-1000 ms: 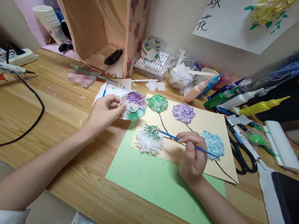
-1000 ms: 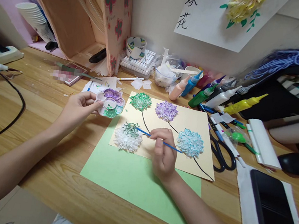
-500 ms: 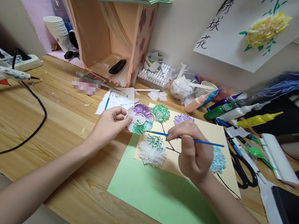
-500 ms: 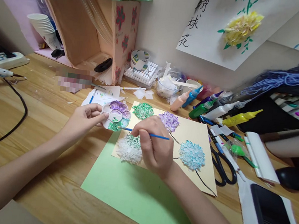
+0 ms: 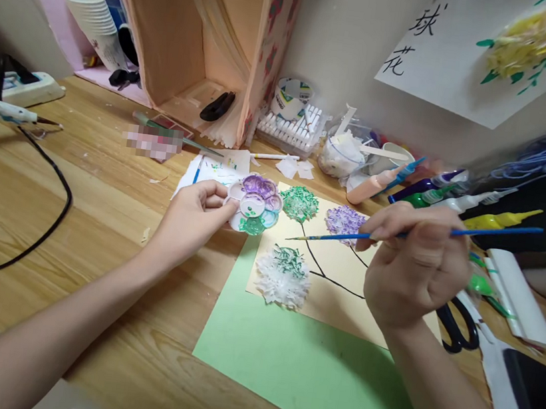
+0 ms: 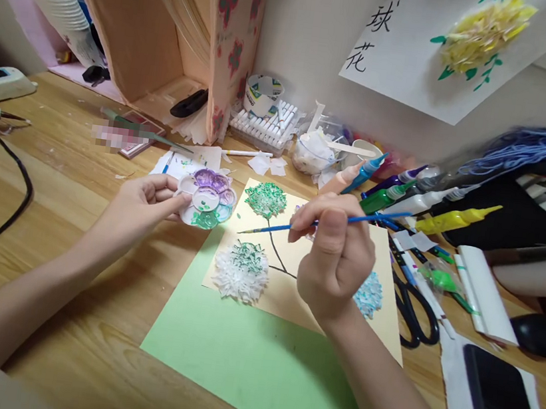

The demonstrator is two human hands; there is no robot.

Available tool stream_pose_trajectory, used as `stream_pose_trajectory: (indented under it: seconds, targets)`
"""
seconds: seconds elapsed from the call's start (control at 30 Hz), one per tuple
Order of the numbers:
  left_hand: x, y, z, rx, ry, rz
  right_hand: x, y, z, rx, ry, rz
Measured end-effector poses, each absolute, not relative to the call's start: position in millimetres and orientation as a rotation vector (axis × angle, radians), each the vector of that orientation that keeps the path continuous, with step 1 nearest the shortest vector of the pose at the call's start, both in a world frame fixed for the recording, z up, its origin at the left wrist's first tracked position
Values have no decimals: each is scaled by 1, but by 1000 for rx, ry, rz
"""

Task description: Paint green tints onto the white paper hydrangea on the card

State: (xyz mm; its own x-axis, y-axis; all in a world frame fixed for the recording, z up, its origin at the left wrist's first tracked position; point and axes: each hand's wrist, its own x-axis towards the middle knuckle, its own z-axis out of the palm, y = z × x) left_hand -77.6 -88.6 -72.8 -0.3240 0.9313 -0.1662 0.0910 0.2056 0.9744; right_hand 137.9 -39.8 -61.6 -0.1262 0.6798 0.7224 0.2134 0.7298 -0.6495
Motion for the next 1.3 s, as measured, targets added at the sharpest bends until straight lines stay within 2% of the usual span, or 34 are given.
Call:
stream_pose_trajectory:
  seconds: [0.33,1.3]
  targets:
    - [-83,-86,-77,1024,1685,1263,130,-32,-94,-828,-1884,616]
    - [-81,-86,-76,1035,1695,1263,132,-36,-89,-792,-2034,536]
